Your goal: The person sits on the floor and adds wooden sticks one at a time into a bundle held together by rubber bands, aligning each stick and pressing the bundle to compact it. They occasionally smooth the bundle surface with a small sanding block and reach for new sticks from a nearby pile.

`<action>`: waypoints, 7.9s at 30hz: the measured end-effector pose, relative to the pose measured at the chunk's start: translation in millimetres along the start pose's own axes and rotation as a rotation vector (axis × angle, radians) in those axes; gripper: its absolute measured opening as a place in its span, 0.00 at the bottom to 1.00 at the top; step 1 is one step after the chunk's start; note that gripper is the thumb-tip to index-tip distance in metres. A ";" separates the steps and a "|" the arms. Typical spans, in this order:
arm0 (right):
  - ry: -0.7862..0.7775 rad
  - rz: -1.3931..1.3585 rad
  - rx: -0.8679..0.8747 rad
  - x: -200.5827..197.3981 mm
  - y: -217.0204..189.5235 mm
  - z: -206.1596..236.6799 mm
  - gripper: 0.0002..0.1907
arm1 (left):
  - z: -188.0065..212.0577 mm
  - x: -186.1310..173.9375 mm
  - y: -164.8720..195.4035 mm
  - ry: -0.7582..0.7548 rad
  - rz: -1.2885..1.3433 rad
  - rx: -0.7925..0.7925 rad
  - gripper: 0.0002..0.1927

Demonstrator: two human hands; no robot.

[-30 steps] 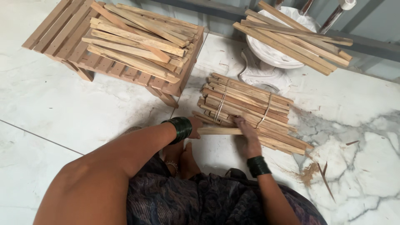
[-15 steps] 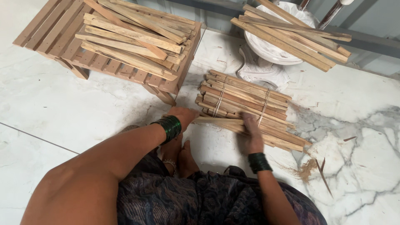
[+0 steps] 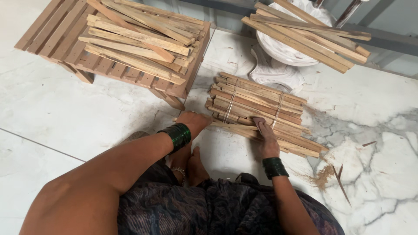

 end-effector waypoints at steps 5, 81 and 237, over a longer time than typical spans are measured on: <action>0.014 -0.125 -0.287 23.8 -46.0 40.8 0.40 | -9.9 3.4 -5.5 -0.063 -0.089 -0.007 0.14; -0.019 -0.023 -0.206 21.3 -24.4 36.6 0.30 | -3.7 6.5 3.6 -0.244 0.062 -0.053 0.28; 0.139 0.244 -0.260 8.3 -41.6 35.1 0.28 | 9.6 18.0 29.7 -0.334 0.159 -0.012 0.21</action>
Point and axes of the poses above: each hand's wrist, its own z-axis away from the middle knuckle, its own x-axis out of the palm, y = z × x, the point moved 3 cm from there along -z, towards the middle knuckle, and after that the axes turned 13 degrees about x, right-handed, at the moved point
